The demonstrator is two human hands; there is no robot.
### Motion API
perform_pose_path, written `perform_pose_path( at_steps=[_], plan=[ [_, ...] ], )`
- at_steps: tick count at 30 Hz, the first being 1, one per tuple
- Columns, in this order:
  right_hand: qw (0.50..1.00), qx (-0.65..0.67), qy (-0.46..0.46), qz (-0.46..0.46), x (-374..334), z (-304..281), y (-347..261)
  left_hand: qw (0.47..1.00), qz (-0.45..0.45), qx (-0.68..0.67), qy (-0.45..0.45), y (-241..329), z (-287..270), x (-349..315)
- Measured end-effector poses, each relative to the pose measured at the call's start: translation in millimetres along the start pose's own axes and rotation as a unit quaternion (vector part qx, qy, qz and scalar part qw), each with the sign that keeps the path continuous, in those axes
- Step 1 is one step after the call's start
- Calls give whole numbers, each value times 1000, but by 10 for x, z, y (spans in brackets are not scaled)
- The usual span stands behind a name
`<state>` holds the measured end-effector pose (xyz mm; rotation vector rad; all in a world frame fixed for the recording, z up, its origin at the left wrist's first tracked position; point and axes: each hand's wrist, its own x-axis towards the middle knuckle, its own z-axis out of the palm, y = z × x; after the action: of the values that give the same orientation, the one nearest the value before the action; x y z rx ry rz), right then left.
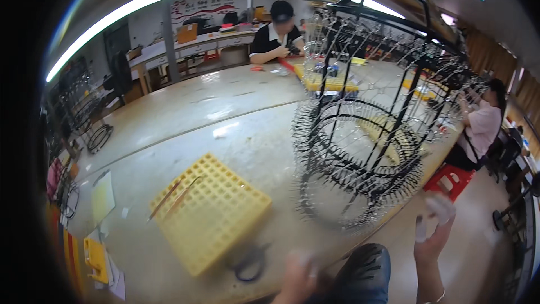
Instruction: The person assembles a decorative wire frame by attaching small clear beads to the structure. They pick up beads from a yellow tray, thread them onto the wire, and secure them using a pair of scissors. The process is repeated for multiple beads throughout the clip.
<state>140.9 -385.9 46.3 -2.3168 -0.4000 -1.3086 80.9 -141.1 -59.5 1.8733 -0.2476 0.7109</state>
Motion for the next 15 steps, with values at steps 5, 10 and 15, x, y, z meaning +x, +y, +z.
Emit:
perform_pose_path(
  at_steps=[5,10,15],
  plan=[
    [993,-37,-37,107,740,67,431,997,-5,-53,-51,-13,-78,-30],
    [986,55,-160,-6,1116,309,1306,987,56,-66,-132,71,-384,-229],
    [958,106,-264,-17,1240,427,792,923,127,104,-348,29,-952,-438]
  ],
)
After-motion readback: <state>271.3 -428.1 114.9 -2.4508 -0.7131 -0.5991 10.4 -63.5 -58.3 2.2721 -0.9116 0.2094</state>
